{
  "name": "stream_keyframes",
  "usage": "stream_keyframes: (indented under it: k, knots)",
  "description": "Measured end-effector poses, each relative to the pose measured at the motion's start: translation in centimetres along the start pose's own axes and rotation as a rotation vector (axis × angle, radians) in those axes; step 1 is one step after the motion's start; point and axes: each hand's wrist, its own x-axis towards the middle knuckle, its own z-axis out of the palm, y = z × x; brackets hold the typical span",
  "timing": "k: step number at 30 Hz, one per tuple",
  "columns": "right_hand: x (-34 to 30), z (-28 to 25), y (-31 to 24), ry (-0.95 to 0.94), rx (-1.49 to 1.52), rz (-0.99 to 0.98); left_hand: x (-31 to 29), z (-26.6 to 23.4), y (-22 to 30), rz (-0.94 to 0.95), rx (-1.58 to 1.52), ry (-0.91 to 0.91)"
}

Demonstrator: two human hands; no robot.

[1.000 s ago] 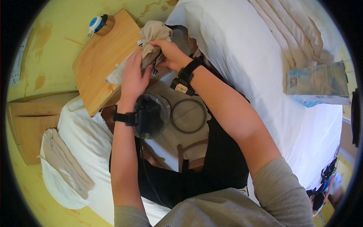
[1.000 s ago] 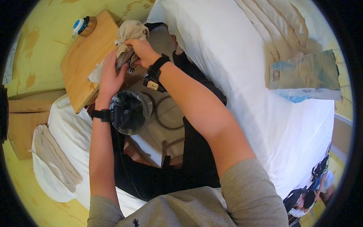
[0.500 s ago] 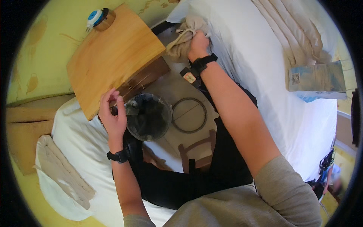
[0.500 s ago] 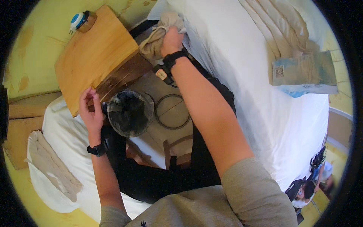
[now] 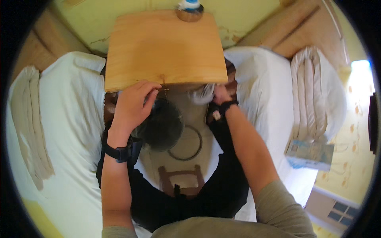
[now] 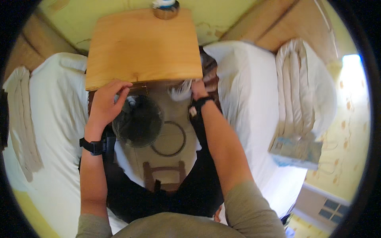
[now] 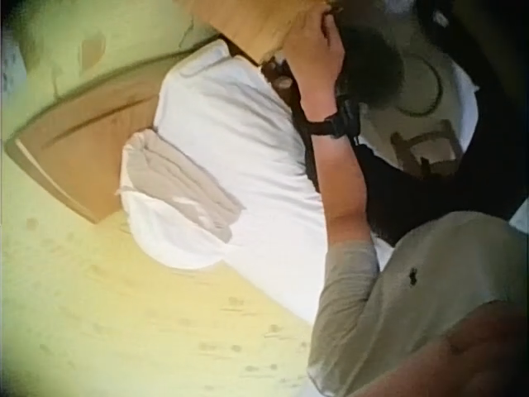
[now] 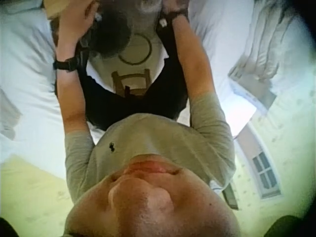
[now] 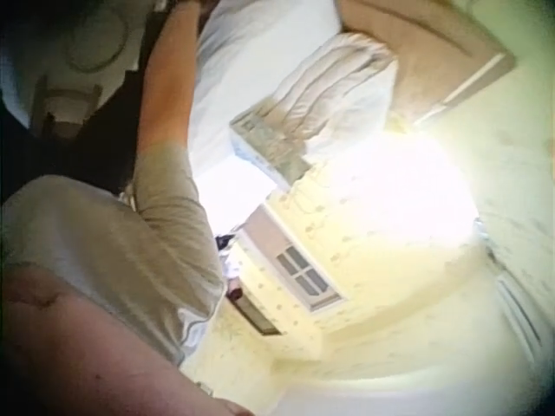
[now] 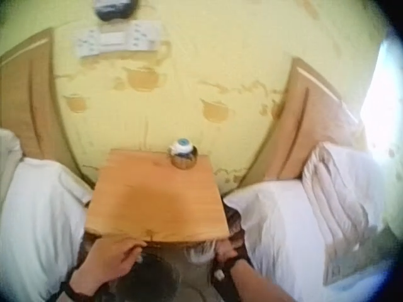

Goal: Cleaning and smoothing a towel on a nightstand and using a small tool to poke at furniture components.

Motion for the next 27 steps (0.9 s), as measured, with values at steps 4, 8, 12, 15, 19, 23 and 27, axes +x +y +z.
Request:
stream_keyframes:
  k: [4,8,12,15,19,23,27]
  knots:
    - [-4.6,-2.2,1.2,-0.017,-0.224,0.389,-0.2,-0.6,-0.9,0.014,0.065,0.037]
    - [-4.0,11.8,-17.2,-0.014,0.761,0.916,-4.4,-3.7,-2.6,-0.063,0.116,0.006]
    - [-3.5,6.2,-24.7,0.006,1.023,0.920,-2.7,-1.6,-2.4,-0.072,0.077,-0.022]
    - [-3.5,4.9,-23.5,-0.082,1.375,0.875,-2.2,-0.3,-2.8,-0.362,0.016,-0.537]
    - [-3.5,10.0,-26.9,0.135,1.291,0.941,-3.7,1.8,-2.1,-0.412,0.013,-0.766]
    - [-3.7,13.1,-31.1,0.134,1.241,0.977,-3.2,5.2,-0.6,-0.403,-0.068,-0.564]
    - [-5.3,14.6,-32.3,-0.176,0.995,0.838,-4.1,8.1,-0.7,-0.504,-0.293,-0.196]
